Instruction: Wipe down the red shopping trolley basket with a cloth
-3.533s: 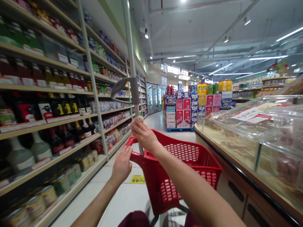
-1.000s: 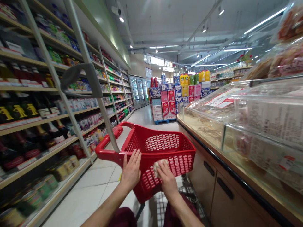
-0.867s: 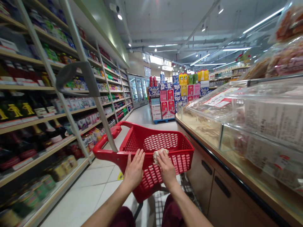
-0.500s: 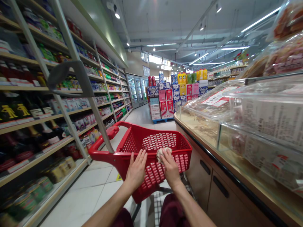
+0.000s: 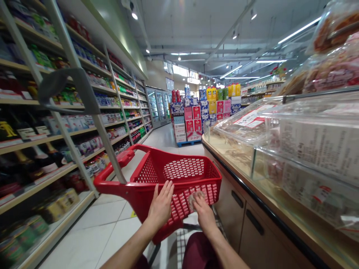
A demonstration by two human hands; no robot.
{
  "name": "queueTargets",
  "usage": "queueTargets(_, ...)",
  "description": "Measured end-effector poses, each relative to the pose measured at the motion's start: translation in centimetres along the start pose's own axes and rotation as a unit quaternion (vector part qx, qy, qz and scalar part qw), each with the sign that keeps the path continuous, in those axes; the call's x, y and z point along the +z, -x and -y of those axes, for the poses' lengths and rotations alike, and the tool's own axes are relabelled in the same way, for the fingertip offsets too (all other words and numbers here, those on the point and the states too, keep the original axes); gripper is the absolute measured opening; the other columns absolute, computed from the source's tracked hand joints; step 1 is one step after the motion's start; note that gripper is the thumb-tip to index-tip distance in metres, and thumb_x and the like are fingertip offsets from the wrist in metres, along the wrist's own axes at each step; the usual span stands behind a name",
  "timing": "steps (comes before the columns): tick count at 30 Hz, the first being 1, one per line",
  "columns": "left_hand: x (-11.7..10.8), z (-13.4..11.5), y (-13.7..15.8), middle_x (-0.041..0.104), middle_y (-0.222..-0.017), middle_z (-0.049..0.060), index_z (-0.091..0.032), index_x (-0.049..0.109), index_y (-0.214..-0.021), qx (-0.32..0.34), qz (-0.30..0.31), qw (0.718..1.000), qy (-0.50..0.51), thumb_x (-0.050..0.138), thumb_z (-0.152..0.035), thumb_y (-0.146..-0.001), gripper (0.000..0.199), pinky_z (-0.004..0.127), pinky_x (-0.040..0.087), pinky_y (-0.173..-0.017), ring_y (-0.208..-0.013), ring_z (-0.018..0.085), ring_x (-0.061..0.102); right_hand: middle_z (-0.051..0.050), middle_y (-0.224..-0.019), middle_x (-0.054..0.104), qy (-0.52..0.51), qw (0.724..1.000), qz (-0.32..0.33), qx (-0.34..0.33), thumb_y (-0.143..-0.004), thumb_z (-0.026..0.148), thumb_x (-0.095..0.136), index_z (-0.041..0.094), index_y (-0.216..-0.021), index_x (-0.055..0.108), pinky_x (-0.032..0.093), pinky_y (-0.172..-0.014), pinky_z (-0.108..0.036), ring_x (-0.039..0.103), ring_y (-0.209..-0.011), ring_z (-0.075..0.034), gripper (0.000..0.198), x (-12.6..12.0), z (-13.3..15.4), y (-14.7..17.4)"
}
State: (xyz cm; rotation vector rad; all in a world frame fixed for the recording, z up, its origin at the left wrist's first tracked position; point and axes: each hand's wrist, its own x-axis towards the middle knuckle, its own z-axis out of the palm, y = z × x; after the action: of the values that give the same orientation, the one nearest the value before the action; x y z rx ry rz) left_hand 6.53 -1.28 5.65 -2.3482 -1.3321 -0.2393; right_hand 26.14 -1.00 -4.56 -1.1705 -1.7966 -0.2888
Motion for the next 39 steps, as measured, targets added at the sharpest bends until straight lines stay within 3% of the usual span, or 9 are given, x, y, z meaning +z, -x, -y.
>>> queueTargets(3, 0.0, 0.0, -0.1, 0.025, -0.139, 0.007, -0.011, 0.025, -0.131, -0.001, -0.008, 1.000, 0.003, 0.034, -0.016, -0.070, 0.062, 0.045, 0.005, -0.106, -0.130, 0.018, 0.013, -0.005, -0.117, 0.054, 0.003, 1.000, -0.010, 0.009, -0.076, 0.004, 0.034, 0.022, -0.108, 0.059, 0.040, -0.094, -0.036, 0.039, -0.117, -0.018, 0.044, -0.6, -0.4, 0.4)
queueTargets(7, -0.4, 0.0, -0.5, 0.022, -0.140, 0.009, -0.009, 0.025, -0.131, -0.024, 0.003, 1.000, 0.019, 0.033, -0.017, -0.071, 0.061, 0.048, 0.006, -0.105, -0.130, 0.020, 0.012, -0.006, -0.127, 0.044, 0.000, 0.998, -0.058, 0.028, -0.077, 0.005, 0.034, 0.019, -0.115, 0.053, 0.031, -0.100, -0.041, 0.030, -0.123, -0.019, 0.044, -1.5, -0.8, -1.8)
queueTargets(13, -0.4, 0.0, -0.5, 0.024, -0.139, 0.008, -0.008, 0.026, -0.130, -0.029, 0.020, 0.999, 0.028, 0.035, -0.016, -0.067, 0.065, 0.048, 0.005, -0.105, -0.130, 0.019, 0.012, -0.005, -0.117, 0.055, 0.001, 0.998, 0.048, 0.045, -0.073, 0.004, 0.038, 0.022, -0.105, 0.061, 0.040, -0.094, -0.036, 0.041, -0.116, -0.018, 0.043, -1.0, -2.6, 1.0)
queueTargets(19, -0.1, 0.2, -0.2, 0.025, -0.139, 0.007, -0.010, 0.026, -0.130, -0.046, 0.018, 0.999, 0.012, 0.034, -0.015, -0.068, 0.064, 0.047, 0.006, -0.105, -0.130, 0.019, 0.012, -0.006, -0.128, 0.044, 0.003, 0.995, -0.060, 0.080, -0.074, 0.010, 0.041, 0.018, -0.114, 0.054, 0.027, -0.102, -0.040, 0.029, -0.124, -0.019, 0.042, -2.7, -4.3, -1.2)
queueTargets(25, -0.3, 1.0, 0.1, 0.024, -0.139, 0.006, -0.011, 0.027, -0.130, -0.046, 0.028, 0.998, 0.015, 0.034, -0.015, -0.068, 0.062, 0.048, 0.006, -0.104, -0.130, 0.020, 0.014, -0.003, -0.117, 0.055, -0.003, 0.991, 0.051, 0.123, -0.071, 0.009, 0.039, 0.023, -0.101, 0.062, 0.040, -0.094, -0.036, 0.042, -0.115, -0.018, 0.041, -2.1, -5.0, 2.8)
queueTargets(29, -0.1, 1.3, 0.3, 0.025, -0.139, 0.007, -0.011, 0.026, -0.131, -0.051, 0.024, 0.998, 0.009, 0.035, -0.017, -0.069, 0.063, 0.049, 0.006, -0.104, -0.129, 0.021, 0.013, -0.005, -0.126, 0.046, -0.008, 0.990, -0.064, 0.124, -0.074, 0.013, 0.041, 0.020, -0.110, 0.057, 0.029, -0.101, -0.038, 0.033, -0.122, -0.018, 0.040, -3.6, -5.0, -0.3)
queueTargets(31, -0.1, 1.5, 0.3, 0.025, -0.139, 0.007, -0.012, 0.026, -0.131, -0.052, 0.022, 0.998, 0.006, 0.035, -0.017, -0.069, 0.063, 0.048, 0.006, -0.104, -0.129, 0.021, 0.014, -0.004, -0.127, 0.045, -0.017, 0.988, -0.085, 0.129, -0.073, 0.014, 0.042, 0.021, -0.110, 0.057, 0.027, -0.102, -0.036, 0.033, -0.122, -0.018, 0.040, -3.8, -5.3, -1.1)
queueTargets(36, 0.1, 2.1, 0.7, 0.026, -0.139, 0.006, -0.014, 0.025, -0.131, -0.049, 0.023, 0.999, -0.004, 0.036, -0.015, -0.068, 0.064, 0.047, 0.009, -0.104, -0.129, 0.021, 0.016, -0.005, -0.113, 0.057, -0.023, 0.972, 0.021, 0.234, -0.064, 0.009, 0.039, 0.020, -0.094, 0.065, 0.037, -0.095, -0.035, 0.048, -0.110, -0.019, 0.041, -2.1, -5.8, 3.3)
queueTargets(39, 0.0, 2.2, 0.9, 0.027, -0.139, 0.005, -0.015, 0.025, -0.131, -0.051, 0.018, 0.999, -0.004, 0.035, -0.014, -0.068, 0.065, 0.046, 0.011, -0.104, -0.129, 0.020, 0.016, -0.004, -0.118, 0.054, -0.019, 0.974, -0.018, 0.223, -0.066, 0.009, 0.036, 0.020, -0.100, 0.062, 0.034, -0.098, -0.035, 0.044, -0.114, -0.018, 0.044, -2.7, -5.9, 3.0)
